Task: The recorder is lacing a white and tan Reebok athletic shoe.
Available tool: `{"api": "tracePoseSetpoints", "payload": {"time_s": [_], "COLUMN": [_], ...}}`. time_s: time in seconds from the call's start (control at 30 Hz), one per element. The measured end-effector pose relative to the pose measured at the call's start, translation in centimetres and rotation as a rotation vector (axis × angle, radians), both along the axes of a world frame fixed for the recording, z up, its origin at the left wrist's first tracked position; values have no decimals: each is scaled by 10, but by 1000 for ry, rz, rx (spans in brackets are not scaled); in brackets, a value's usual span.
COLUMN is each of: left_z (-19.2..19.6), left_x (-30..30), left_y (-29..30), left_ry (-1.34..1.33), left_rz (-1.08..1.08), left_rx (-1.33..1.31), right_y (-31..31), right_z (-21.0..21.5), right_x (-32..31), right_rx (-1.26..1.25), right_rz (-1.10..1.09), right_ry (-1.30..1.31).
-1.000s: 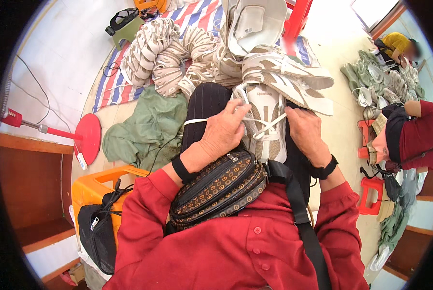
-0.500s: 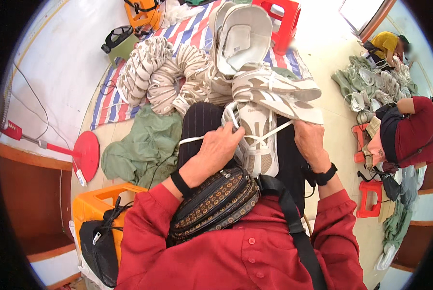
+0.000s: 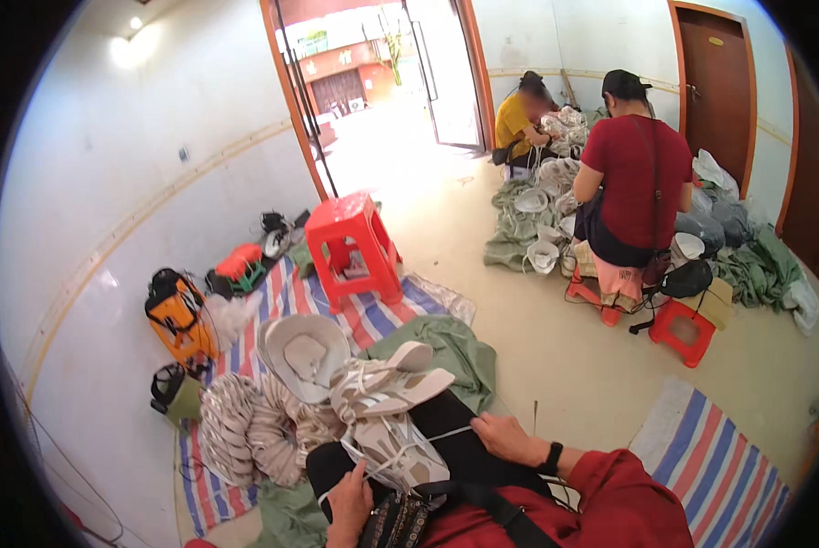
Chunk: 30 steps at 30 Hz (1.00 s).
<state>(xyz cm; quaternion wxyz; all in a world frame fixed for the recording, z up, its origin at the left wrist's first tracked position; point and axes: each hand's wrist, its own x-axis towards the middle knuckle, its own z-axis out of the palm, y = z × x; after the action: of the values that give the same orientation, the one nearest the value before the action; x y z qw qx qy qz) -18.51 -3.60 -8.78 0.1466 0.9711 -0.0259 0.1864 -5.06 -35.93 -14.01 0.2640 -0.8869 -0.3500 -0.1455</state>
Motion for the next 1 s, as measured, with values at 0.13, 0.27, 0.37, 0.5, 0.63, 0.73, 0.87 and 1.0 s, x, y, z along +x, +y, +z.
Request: {"api": "tracePoseSetpoints", "payload": {"time_s": [0.13,0.27,0.37,0.5,0.63,0.73,0.87,1.0], "left_z": [-7,-30,-17,-13,-13,-9,-13,-11], "left_x": [-16,-10,-11,-20,-14,-17,-20,-16], "left_y": [5,23,10,10,12,11,11,9], "left_ry": [-85,60,-75,-103,-51,-7,39,44], "left_rz": [-43,-17,-99,-67,-81,-65,-5,-21], "left_rx": [-162,-119,-100,-137,-183,-213,-237,-220], "right_y": [-6,-4,-6,-2,-4,-4,-2,-5], "right_z": [-20,-14,-17,-12,-15,-17,-13,-14], "right_x": [-15,-15,-10,-12,-11,-17,-13,-10], "right_rx": [0,-19,-22,-52,-57,-66,-33,-53], "right_rz": [-98,-94,-105,-88,-131,-142,-100,-114], "right_ry": [2,9,-4,32,37,59,53,44]}}
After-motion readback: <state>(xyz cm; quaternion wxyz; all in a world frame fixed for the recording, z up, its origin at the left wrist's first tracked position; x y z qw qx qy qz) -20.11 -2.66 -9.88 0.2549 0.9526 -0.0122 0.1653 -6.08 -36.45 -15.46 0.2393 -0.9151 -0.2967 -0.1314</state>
